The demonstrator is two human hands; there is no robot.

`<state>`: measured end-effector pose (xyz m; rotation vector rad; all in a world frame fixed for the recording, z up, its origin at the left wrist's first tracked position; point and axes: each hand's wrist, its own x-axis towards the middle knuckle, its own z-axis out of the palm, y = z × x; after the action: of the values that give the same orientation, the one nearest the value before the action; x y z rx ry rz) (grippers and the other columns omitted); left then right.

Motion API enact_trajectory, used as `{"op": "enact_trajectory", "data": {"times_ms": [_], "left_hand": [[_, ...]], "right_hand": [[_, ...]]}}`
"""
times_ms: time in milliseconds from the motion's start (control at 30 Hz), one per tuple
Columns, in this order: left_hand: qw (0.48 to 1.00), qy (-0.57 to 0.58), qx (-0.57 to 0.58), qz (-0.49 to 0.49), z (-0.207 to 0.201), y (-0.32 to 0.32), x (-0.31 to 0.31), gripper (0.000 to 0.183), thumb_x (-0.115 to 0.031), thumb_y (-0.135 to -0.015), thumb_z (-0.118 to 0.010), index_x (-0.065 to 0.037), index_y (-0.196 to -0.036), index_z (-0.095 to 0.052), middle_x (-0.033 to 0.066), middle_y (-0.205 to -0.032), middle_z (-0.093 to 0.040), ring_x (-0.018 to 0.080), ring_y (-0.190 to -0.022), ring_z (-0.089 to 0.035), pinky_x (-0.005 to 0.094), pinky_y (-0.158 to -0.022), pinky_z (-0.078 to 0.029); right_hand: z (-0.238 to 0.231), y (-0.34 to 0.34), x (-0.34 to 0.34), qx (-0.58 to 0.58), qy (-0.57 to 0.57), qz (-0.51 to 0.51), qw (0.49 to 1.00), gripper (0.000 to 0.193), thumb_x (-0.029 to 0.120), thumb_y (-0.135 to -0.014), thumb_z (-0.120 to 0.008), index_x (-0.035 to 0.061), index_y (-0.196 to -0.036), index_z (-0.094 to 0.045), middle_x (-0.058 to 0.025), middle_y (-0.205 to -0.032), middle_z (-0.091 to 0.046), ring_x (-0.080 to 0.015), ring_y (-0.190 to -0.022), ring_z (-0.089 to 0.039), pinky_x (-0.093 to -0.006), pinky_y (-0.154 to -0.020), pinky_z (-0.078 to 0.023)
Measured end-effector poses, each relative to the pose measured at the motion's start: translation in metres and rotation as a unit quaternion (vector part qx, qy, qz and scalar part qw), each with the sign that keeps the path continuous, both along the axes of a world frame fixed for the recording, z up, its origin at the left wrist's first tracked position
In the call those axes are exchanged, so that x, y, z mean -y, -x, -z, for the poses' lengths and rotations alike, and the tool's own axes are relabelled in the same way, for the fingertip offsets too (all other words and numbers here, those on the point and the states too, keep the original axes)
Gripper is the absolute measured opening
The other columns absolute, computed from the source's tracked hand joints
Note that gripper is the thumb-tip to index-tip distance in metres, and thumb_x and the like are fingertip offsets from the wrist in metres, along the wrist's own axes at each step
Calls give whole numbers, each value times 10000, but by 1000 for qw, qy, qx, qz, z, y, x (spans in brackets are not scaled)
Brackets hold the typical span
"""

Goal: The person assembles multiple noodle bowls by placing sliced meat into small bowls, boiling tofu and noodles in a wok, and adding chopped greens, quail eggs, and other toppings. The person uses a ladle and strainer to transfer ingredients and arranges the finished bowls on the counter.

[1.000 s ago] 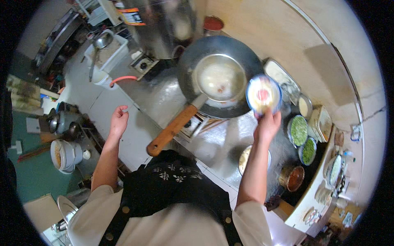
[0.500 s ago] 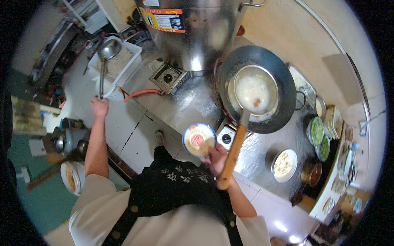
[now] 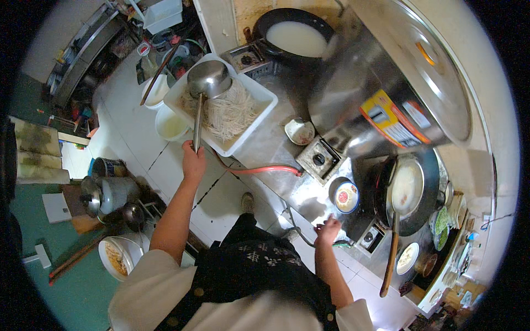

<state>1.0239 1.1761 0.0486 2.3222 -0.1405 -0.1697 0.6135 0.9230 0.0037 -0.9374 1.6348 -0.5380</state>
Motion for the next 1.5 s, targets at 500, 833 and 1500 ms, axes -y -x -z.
{"op": "enact_trajectory", "data": {"times_ms": [500, 833, 1500], "left_hand": [[996, 58, 45, 47, -27, -24, -58, 485, -114, -911, -675, 48, -1311, -453, 228, -1222, -533, 328, -1016, -583, 438, -872, -518], [978, 108, 141, 109, -58, -48, -52, 279, -34, -893, -638, -22, -1158, -554, 170, -1057, -588, 310, -865, -624, 405, -772, -532], [978, 136, 119, 105, -98, -46, -40, 175, -68, -933, -615, -12, -1099, -598, 167, -1001, -656, 303, -841, -657, 393, -765, -539]], "right_hand": [[-101, -450, -24, -247, 427, -736, 463, 532, 355, -771, -814, 68, -1188, -650, -107, -1260, -618, -322, -1247, -530, -496, -1046, -420], [-99, -452, -7, -46, 504, -716, 481, 372, 385, -968, -600, 30, -1037, -686, -189, -1066, -698, -399, -1088, -613, -494, -969, -479], [-118, -480, 26, -16, 453, -531, 716, 287, 267, -936, -650, -14, -878, -652, -279, -914, -656, -460, -910, -624, -512, -832, -498]]}}
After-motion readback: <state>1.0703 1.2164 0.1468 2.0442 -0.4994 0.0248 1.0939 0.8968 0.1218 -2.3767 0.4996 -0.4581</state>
